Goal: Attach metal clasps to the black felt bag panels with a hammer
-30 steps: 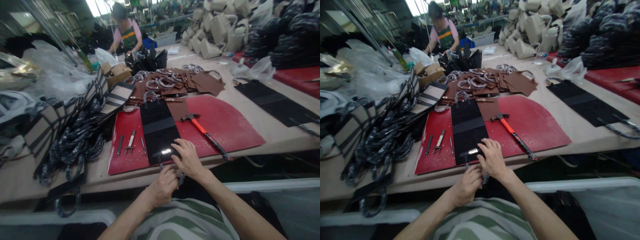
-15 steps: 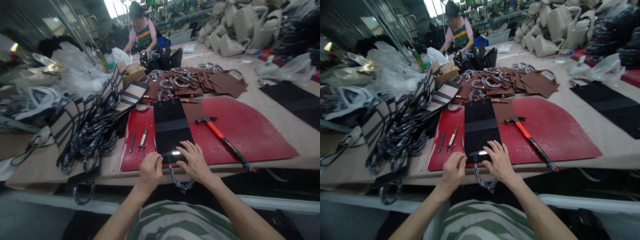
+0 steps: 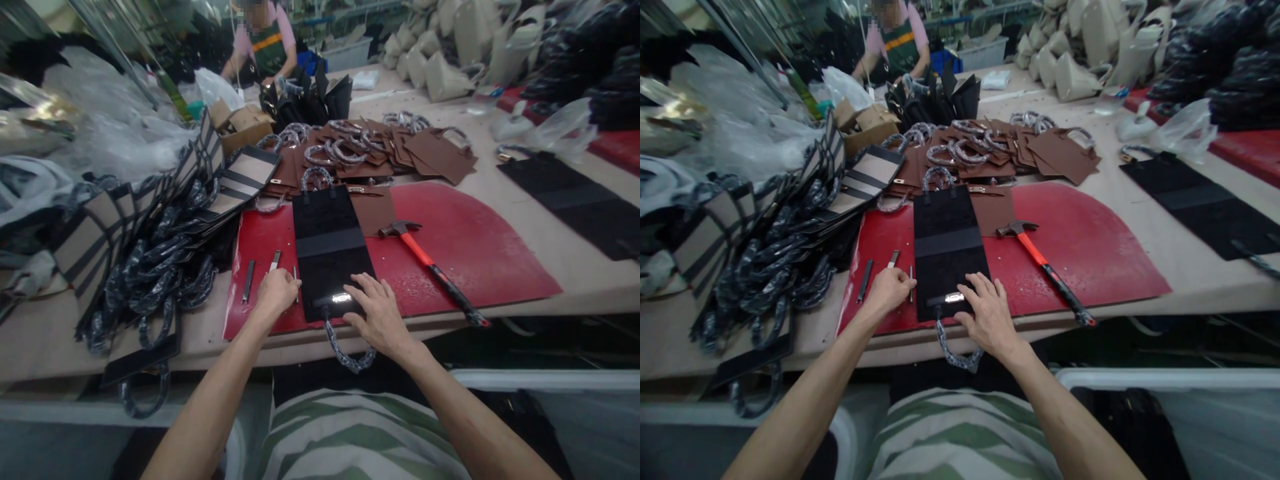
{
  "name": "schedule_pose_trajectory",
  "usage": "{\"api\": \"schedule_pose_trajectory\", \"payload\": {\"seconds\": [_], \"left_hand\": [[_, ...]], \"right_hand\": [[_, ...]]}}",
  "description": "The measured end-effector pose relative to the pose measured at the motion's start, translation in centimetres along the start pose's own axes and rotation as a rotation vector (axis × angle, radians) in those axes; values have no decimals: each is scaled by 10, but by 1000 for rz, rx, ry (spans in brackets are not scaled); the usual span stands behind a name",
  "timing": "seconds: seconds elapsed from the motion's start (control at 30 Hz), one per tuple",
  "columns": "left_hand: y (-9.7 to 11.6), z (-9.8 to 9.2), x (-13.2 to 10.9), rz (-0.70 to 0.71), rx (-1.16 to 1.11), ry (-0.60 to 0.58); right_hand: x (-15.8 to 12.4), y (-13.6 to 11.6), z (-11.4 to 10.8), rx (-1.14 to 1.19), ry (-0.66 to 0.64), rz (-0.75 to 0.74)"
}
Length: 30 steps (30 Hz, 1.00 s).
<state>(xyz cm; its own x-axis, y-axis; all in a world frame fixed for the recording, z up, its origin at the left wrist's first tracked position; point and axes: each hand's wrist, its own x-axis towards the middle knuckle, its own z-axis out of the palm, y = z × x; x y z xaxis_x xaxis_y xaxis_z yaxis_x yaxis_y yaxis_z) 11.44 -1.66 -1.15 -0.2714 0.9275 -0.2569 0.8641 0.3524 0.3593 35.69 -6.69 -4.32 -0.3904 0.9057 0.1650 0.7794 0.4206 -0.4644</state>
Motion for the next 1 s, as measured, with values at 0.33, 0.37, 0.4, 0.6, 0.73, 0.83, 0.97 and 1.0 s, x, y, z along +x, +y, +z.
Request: {"api": "schedule_pose_trajectory", "payload": {"seconds": [0.33, 0.37, 0.4, 0.6, 0.73, 0.83, 0.97, 1.0], "left_hand": [[-68, -52, -2, -66, -91, 304], [-77, -59, 0, -85, -23, 309], [-85, -63, 3, -102, 22, 289], [-93, -59, 16, -111, 25, 96], [-88, -51, 25, -174, -170, 19], [-89, -49, 27, -192, -256, -46], [-93, -48, 30, -186, -250, -60], [-93, -48, 31, -175, -204, -56]], "right_hand": [[3, 16, 5, -34, 43, -43], [3, 19, 6, -39, 52, -53], [3, 20, 7, -44, 60, -63], [5, 24, 10, -61, 98, -105], [5, 24, 10, -66, 87, -93], [4, 22, 9, -53, 64, -66], [2, 17, 4, -23, 37, -29], [2, 16, 3, -15, 28, -20]]}}
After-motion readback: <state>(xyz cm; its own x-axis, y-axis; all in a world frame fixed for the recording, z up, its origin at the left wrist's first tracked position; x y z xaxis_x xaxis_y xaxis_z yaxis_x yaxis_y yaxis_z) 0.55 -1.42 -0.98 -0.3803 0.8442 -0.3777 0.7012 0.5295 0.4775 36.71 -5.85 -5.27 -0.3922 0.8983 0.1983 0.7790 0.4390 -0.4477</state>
